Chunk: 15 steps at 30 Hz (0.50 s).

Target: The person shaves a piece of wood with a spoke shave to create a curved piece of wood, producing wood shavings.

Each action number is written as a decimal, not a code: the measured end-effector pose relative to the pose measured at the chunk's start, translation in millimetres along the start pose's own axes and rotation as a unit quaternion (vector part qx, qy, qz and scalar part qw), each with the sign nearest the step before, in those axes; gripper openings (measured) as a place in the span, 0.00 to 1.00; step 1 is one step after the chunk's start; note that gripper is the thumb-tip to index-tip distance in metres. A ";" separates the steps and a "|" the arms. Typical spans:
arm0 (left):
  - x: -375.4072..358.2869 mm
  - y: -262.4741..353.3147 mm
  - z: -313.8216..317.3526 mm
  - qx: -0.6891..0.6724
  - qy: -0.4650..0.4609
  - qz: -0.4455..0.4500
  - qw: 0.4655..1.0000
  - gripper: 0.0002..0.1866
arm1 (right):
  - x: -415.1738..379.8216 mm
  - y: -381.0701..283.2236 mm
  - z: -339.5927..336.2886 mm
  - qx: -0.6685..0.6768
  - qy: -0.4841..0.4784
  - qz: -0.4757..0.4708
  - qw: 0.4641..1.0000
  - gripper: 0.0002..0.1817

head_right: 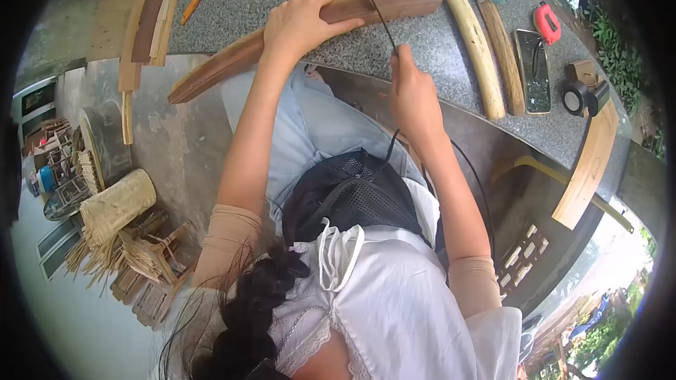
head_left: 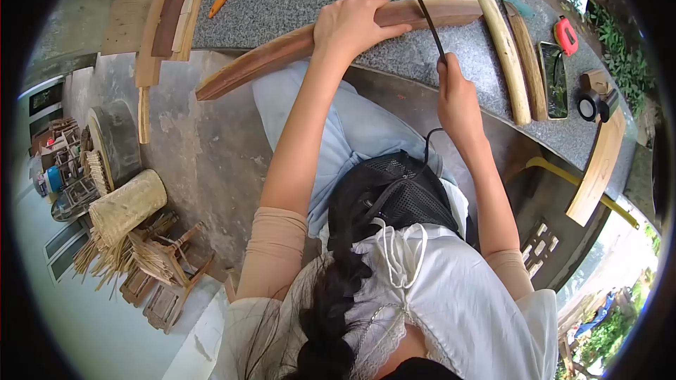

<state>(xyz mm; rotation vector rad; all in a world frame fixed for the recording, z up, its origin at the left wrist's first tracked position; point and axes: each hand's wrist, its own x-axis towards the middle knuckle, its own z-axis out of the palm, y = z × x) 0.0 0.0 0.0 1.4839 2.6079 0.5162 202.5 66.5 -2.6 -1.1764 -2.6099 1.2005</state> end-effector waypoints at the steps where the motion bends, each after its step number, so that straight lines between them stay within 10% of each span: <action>1: 0.3 -0.4 1.4 -0.004 0.004 0.004 1.000 0.32 | -0.2 2.7 1.9 0.010 0.024 -0.023 0.999 0.10; 15: 0.4 -1.9 -1.3 -0.005 0.027 0.002 1.000 0.32 | -4.2 5.4 -3.4 0.003 0.042 -0.081 0.996 0.08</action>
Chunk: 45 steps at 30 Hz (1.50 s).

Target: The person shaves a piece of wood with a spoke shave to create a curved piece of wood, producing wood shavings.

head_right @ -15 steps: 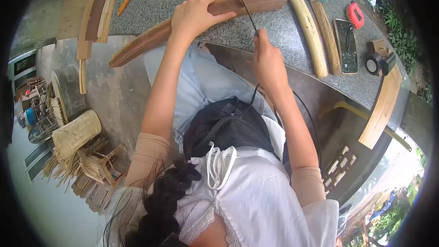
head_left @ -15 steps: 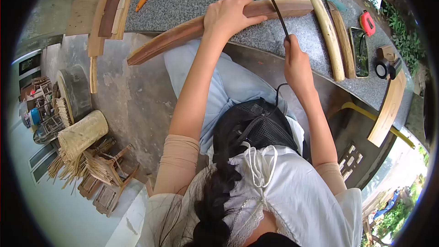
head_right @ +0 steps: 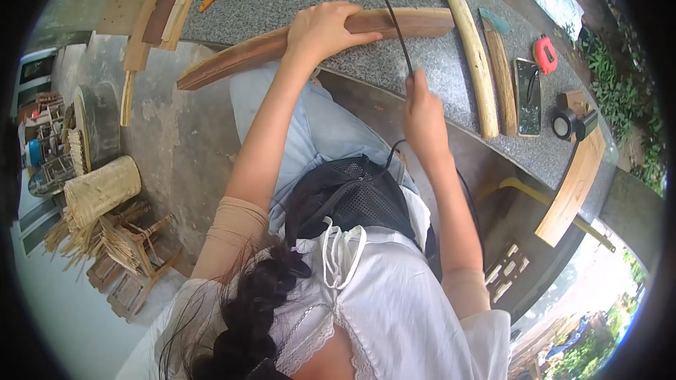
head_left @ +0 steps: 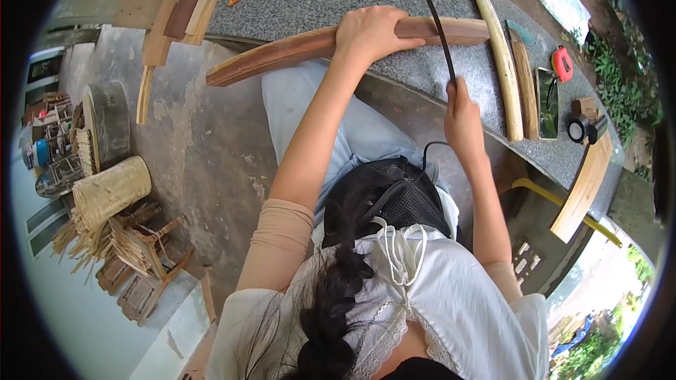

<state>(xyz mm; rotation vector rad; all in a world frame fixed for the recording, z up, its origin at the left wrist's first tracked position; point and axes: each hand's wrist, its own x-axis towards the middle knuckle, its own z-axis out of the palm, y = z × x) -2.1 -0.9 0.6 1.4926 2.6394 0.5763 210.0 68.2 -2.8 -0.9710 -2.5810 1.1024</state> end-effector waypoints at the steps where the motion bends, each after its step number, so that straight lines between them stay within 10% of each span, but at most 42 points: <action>1: 0.3 -0.3 0.2 0.006 -0.002 0.005 1.000 0.32 | -13.7 5.6 0.2 -0.009 -0.010 0.019 1.000 0.10; 45: 0.0 1.4 2.8 0.037 -0.023 0.031 0.999 0.32 | -27.4 10.6 2.8 -0.010 -0.006 0.022 1.000 0.12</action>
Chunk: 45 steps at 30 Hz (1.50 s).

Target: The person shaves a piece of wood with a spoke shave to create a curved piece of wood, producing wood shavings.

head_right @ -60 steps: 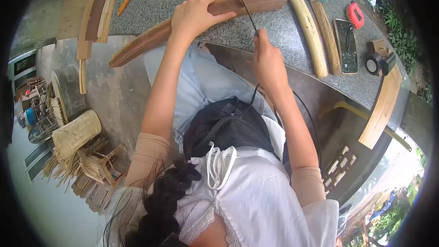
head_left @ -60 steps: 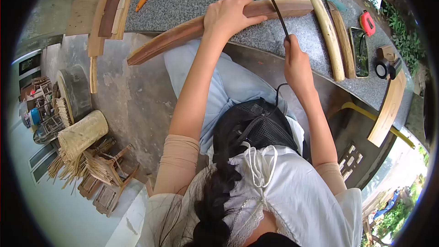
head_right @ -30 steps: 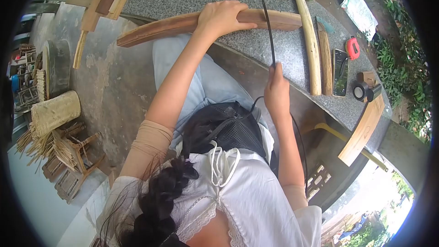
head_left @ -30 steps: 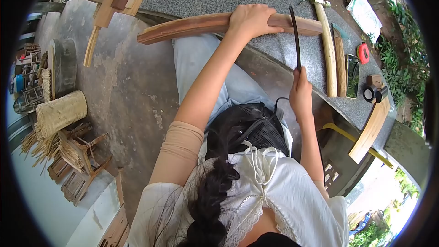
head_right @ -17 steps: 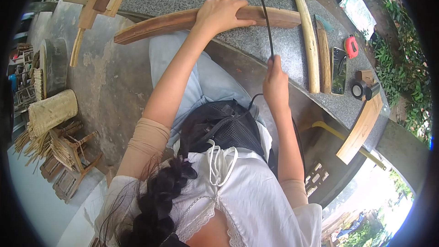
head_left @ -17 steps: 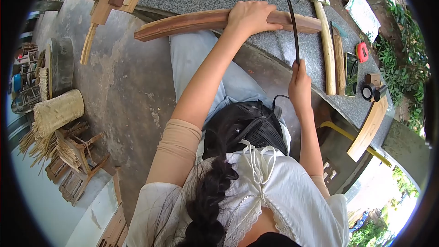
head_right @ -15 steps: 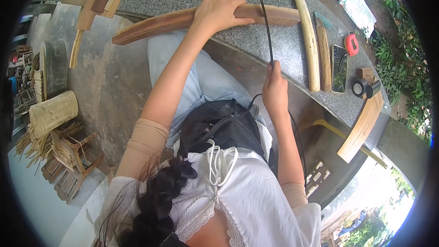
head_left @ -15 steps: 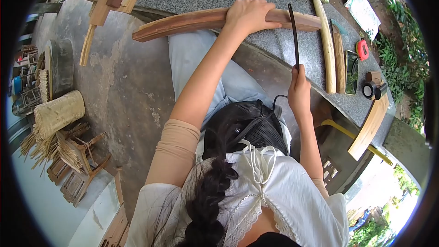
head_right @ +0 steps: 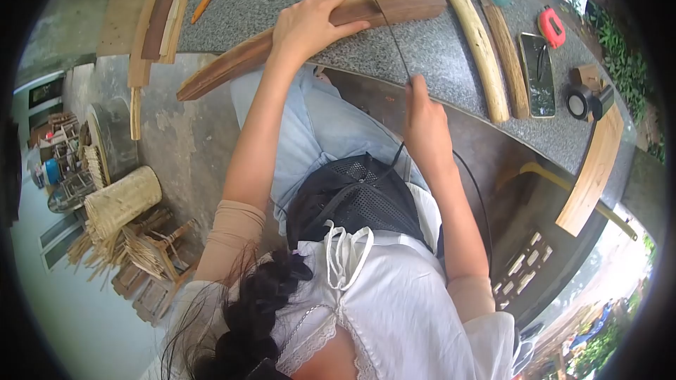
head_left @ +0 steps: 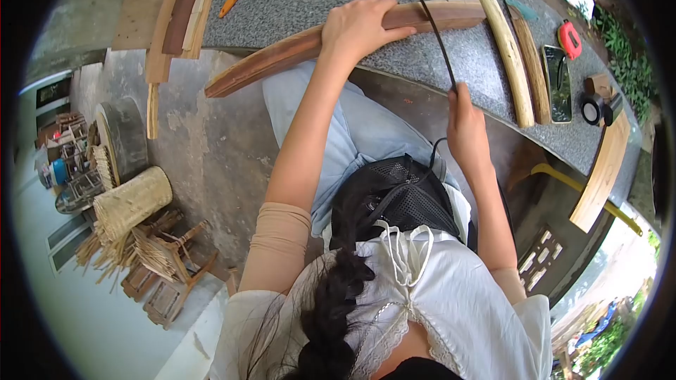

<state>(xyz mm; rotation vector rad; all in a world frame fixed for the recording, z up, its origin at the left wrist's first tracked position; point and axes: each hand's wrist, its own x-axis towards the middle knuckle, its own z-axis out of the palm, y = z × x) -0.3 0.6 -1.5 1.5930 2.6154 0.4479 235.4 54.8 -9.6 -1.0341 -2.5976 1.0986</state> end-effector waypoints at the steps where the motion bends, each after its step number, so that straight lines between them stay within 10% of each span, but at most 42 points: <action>1: 1.2 0.5 -1.6 0.002 -0.003 0.006 1.000 0.32 | 15.3 -5.8 -0.7 0.004 0.004 0.005 1.000 0.12; 45: -0.4 -3.4 2.5 -0.006 0.026 -0.012 1.000 0.30 | 22.0 -9.8 3.0 -0.001 0.003 -0.011 1.000 0.08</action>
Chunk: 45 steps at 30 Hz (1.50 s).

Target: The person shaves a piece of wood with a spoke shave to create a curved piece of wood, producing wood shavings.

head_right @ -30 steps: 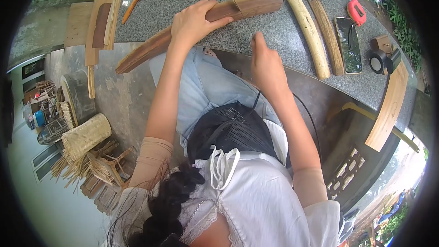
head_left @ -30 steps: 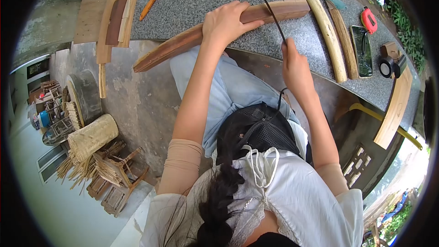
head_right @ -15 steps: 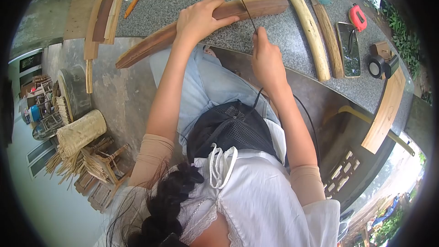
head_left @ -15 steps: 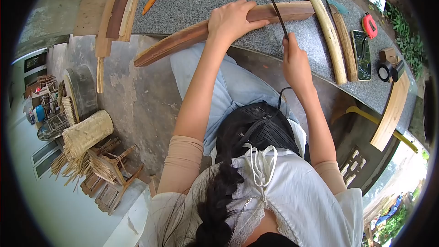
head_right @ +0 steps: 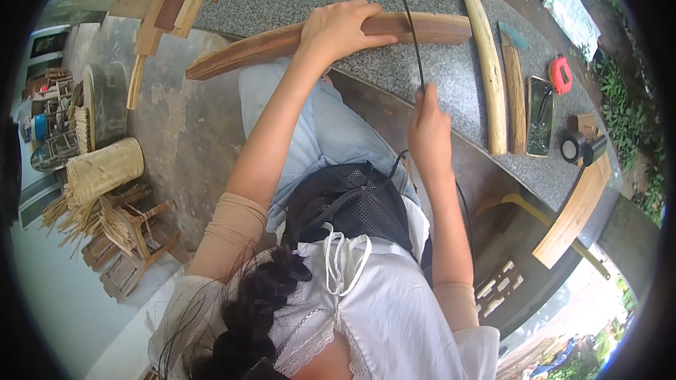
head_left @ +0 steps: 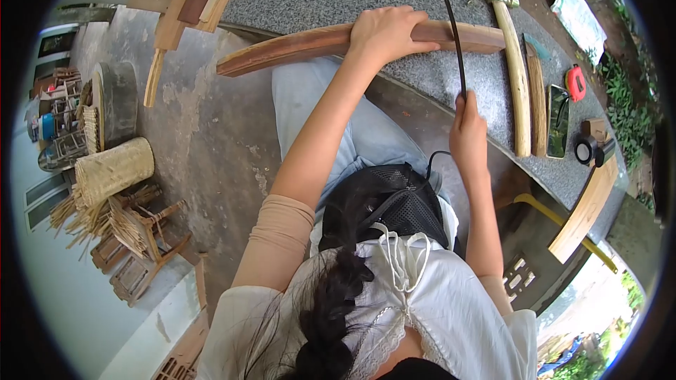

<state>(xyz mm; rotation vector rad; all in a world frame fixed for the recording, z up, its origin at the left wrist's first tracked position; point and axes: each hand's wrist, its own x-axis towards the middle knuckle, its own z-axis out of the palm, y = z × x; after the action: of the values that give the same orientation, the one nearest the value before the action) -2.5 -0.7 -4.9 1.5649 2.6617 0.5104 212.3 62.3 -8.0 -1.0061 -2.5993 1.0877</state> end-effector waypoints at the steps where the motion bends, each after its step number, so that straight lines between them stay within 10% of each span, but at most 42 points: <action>1: 0.3 0.4 0.8 0.003 -0.001 0.004 1.000 0.30 | -11.8 5.0 -0.3 -0.004 -0.002 0.012 1.000 0.08; 45: 0.3 -2.9 4.4 -0.013 0.003 0.015 1.000 0.28 | -15.7 -4.1 -5.9 -0.041 0.020 0.020 0.999 0.13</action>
<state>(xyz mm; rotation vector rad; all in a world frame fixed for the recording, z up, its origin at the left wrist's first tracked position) -4.4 -0.6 -9.8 1.6016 2.6275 0.5498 224.3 53.6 0.8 -1.0915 -2.6227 0.9664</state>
